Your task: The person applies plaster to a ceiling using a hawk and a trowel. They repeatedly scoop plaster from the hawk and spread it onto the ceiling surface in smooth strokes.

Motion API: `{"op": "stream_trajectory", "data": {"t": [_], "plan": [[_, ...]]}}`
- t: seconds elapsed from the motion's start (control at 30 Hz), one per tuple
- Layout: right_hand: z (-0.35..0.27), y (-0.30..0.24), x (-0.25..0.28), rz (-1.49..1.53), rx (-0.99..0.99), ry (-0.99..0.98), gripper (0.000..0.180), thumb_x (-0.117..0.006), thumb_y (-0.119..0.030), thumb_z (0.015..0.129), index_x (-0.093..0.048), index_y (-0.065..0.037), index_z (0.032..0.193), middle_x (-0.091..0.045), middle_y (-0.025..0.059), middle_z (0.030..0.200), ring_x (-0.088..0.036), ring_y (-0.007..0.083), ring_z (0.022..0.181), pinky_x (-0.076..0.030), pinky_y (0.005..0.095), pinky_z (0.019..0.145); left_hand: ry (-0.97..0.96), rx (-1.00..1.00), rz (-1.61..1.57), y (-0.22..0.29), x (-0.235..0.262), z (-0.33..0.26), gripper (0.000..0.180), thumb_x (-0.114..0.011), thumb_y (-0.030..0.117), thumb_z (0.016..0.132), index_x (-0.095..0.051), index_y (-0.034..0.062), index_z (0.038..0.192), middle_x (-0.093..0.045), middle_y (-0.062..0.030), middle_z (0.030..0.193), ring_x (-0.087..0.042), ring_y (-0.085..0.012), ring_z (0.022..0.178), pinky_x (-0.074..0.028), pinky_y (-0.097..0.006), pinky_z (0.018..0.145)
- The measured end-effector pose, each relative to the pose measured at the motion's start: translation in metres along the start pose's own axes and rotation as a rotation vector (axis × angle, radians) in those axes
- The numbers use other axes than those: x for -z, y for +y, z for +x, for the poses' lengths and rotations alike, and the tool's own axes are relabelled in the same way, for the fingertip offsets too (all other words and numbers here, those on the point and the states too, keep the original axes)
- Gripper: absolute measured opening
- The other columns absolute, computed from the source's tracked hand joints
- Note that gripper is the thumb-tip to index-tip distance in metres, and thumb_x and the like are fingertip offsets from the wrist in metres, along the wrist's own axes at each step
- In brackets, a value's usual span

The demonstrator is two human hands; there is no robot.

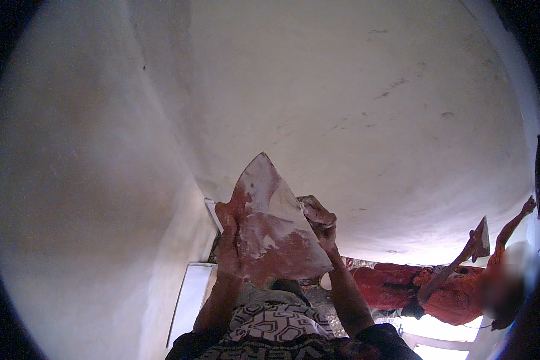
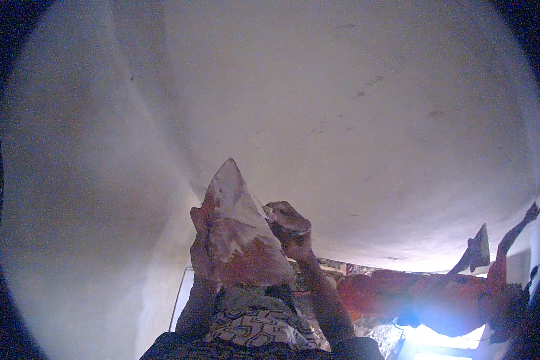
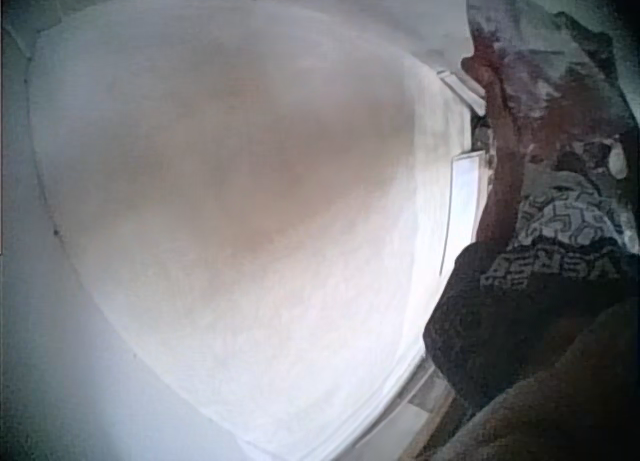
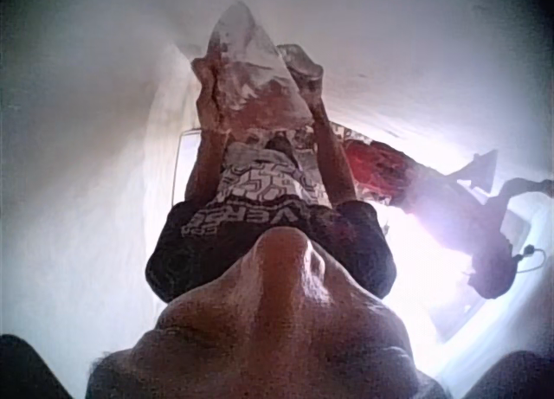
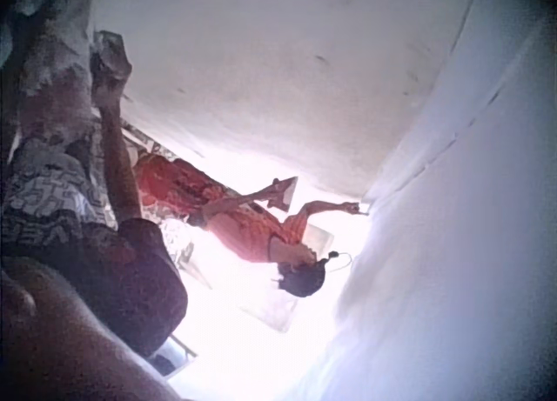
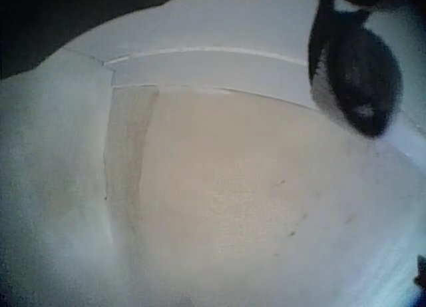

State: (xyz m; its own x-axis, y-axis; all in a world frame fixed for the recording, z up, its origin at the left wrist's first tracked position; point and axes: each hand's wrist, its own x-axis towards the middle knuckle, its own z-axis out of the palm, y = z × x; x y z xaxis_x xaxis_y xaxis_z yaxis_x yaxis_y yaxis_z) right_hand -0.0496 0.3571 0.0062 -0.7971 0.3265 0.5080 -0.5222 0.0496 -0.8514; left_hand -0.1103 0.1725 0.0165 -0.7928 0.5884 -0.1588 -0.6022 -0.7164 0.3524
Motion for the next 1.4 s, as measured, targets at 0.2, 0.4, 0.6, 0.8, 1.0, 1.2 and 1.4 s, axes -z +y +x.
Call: {"op": "stream_trajectory", "data": {"t": [0.2,0.4,0.6,0.8,1.0,1.2,1.4], "plan": [[-0.004,-0.032,0.009,-0.361,-0.108,-0.018,0.025,-0.070,0.003,0.080,-0.069,-0.009,0.102,-0.065,0.0116,0.107,-0.062,0.0226,0.100,-0.052,0.0320,0.084,-0.002,-0.032,-0.046,0.013,-0.020,-0.010,0.050,-0.041,0.040,0.101,-0.043,0.0048,0.135,-0.060,-0.0105,0.118,-0.061,-0.0211,0.102,-0.052,-0.036,0.086],[-0.018,-0.035,0.036,-0.543,-0.111,-0.043,0.028,-0.070,-0.002,0.083,-0.067,-0.012,0.109,-0.066,0.0090,0.103,-0.065,0.0225,0.092,-0.053,0.0329,0.082,-0.077,-0.024,-0.043,0.018,-0.026,-0.008,0.048,-0.039,0.039,0.101,-0.042,0.0071,0.138,-0.058,-0.0078,0.122,-0.059,-0.0196,0.105,-0.049,-0.036,0.090],[0.001,-0.075,0.012,-0.168,-0.419,0.031,0.036,-0.063,-0.011,0.090,-0.058,-0.003,0.125,-0.066,0.0089,0.103,-0.060,0.0123,0.080,-0.052,0.0279,0.069,-0.038,-0.190,0.237,0.008,-0.004,0.008,0.053,-0.027,0.037,0.104,-0.024,0.0080,0.149,-0.034,-0.0065,0.149,-0.035,-0.0220,0.132,-0.027,-0.035,0.112],[0.011,-0.117,0.001,-0.172,-0.484,0.041,0.045,-0.052,0.002,0.093,-0.047,-0.004,0.137,-0.066,0.0127,0.093,-0.056,0.0095,0.061,-0.047,0.0241,0.050,-0.140,-0.199,0.238,0.019,-0.023,0.007,0.054,-0.028,0.036,0.104,-0.023,0.0080,0.149,-0.033,-0.0067,0.150,-0.036,-0.0227,0.134,-0.027,-0.038,0.112],[0.000,-0.138,0.007,-0.408,-0.406,0.038,0.042,-0.056,0.000,0.090,-0.053,-0.002,0.132,-0.065,0.0098,0.087,-0.056,0.0088,0.061,-0.047,0.0229,0.051,-0.392,-0.034,-0.215,0.035,0.000,0.005,0.056,-0.032,0.045,0.101,-0.028,0.0126,0.147,-0.045,-0.0076,0.141,-0.051,-0.0245,0.121,-0.045,-0.040,0.099],[-0.009,-0.163,0.015,-0.573,-0.527,0.084,0.037,-0.065,-0.009,0.087,-0.059,-0.001,0.122,-0.068,0.0152,0.102,-0.067,0.0219,0.086,-0.053,0.0319,0.075,-0.515,-0.004,-0.210,0.033,0.024,0.009,0.052,-0.040,0.041,0.100,-0.034,0.0115,0.143,-0.051,-0.0096,0.134,-0.055,-0.0257,0.117,-0.046,-0.042,0.097],[-0.006,-0.180,0.009,-1.070,-0.187,0.161,0.036,-0.066,0.007,0.076,-0.065,-0.001,0.111,-0.069,0.0129,0.094,-0.066,0.0202,0.084,-0.052,0.0299,0.073,-0.053,-0.074,-0.012,0.022,0.009,-0.009,0.055,-0.043,0.042,0.099,-0.033,0.0087,0.142,-0.051,-0.0116,0.132,-0.054,-0.0272,0.117,-0.048,-0.045,0.095]]}}
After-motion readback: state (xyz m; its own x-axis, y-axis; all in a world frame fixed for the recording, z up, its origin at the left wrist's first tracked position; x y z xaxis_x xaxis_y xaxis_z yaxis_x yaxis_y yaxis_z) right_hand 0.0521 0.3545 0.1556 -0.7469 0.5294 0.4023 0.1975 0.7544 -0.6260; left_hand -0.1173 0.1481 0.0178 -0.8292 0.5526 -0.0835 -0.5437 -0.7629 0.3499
